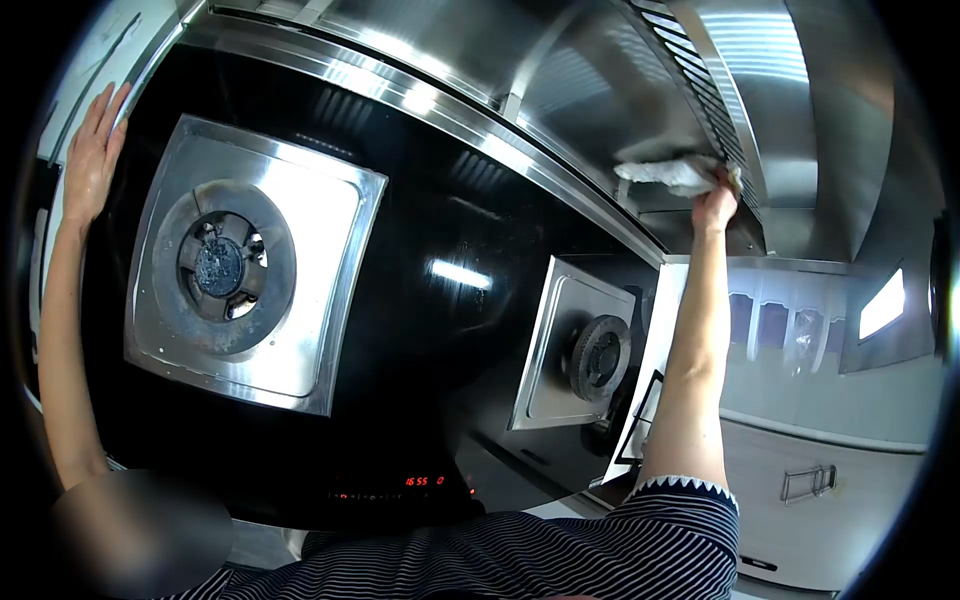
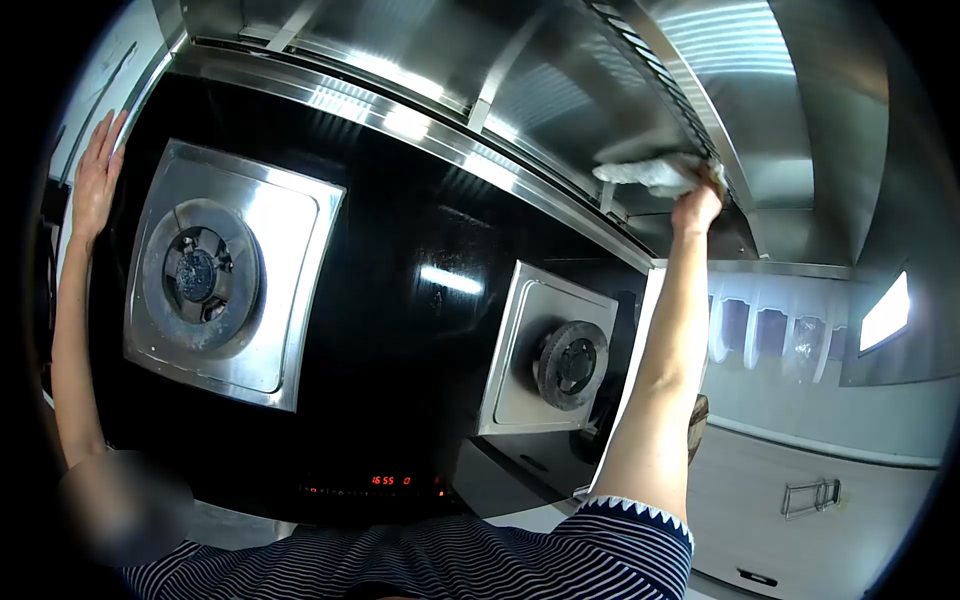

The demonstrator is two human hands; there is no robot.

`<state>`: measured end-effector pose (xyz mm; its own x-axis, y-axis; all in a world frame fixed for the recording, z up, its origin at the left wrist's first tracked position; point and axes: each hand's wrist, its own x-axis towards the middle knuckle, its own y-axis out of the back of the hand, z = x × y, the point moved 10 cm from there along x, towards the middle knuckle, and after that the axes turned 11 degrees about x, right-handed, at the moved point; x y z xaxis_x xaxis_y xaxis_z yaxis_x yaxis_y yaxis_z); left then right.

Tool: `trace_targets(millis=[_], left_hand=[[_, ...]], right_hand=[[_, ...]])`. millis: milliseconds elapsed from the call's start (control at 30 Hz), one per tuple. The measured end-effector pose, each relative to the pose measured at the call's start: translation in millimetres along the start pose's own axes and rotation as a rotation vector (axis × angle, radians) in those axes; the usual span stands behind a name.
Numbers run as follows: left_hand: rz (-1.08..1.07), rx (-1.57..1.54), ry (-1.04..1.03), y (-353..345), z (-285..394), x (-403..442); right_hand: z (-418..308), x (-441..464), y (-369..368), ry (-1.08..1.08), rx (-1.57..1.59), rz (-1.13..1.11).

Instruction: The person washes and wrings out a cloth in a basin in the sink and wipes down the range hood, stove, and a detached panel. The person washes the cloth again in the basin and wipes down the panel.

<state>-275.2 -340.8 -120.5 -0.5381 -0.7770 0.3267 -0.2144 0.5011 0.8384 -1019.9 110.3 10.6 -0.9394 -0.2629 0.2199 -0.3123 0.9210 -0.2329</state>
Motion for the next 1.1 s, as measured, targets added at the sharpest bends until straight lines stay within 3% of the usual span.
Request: trace_targets(millis=[33,100,167,200,233,333,367,433,467,500,600,633,733,833,933,1100], left_hand=[[0.006,-0.020,0.001,-0.7,-0.6,-0.6],[0.040,-0.014,-0.006,-0.2,1.5,-1.3],[0.039,-0.013,-0.004,0.2,0.9,-1.9],[0.033,-0.065,-0.016,4.0,1.6,-1.8],[0.092,-0.089,-0.044,5.8,1.2,-3.0],[0.077,-0.080,-0.045,7.8,1.7,-3.8],[0.069,-0.073,-0.038,7.7,1.8,-3.9],[0.065,-0.086,-0.034,9.6,5.3,-2.2],[0.068,-0.100,-0.037,11.1,5.2,-1.6],[0.069,-0.110,-0.038,12.7,3.9,-2.1],[0.050,-0.127,-0.032,12.8,3.7,-1.8],[0.034,-0.144,-0.032,13.5,4.1,-1.7],[-0.004,-0.163,-0.017,16.8,5.9,-1.7],[-0.050,-0.218,0.013,20.9,4.4,-1.9],[-0.063,-0.253,0.026,23.4,3.6,-1.5],[-0.096,-0.273,0.035,27.4,2.3,-1.9]], right_hand=[[-17.7,-12.3,15.4,0.130,-0.246,0.103],[-7.4,0.7,47.8,0.004,-0.699,0.093],[21.7,-5.0,48.0,-0.020,-1.184,-0.111],[21.0,-43.3,7.2,-0.010,-1.244,-0.134],[86.0,-14.3,5.5,0.028,-1.450,-0.266],[124.0,-77.5,-102.4,-0.136,-1.023,-0.450],[128.0,-95.2,-139.0,-0.082,-0.822,-0.523],[126.0,-129.8,-207.1,-0.029,-0.946,-0.613],[127.8,-147.0,-233.7,-0.116,-1.001,-0.628],[136.5,-140.1,-256.9,0.172,-1.061,-0.699],[90.7,-193.3,-307.5,0.334,-1.089,-0.779],[99.2,-195.7,-317.6,0.424,-0.995,-0.897],[126.7,-212.4,-360.4,0.136,-1.142,-1.025],[169.3,-241.3,-387.9,0.252,-1.420,-1.194],[179.6,-242.1,-404.1,0.046,-1.309,-1.110],[213.7,-280.3,-510.7,0.025,-1.022,-1.197]])
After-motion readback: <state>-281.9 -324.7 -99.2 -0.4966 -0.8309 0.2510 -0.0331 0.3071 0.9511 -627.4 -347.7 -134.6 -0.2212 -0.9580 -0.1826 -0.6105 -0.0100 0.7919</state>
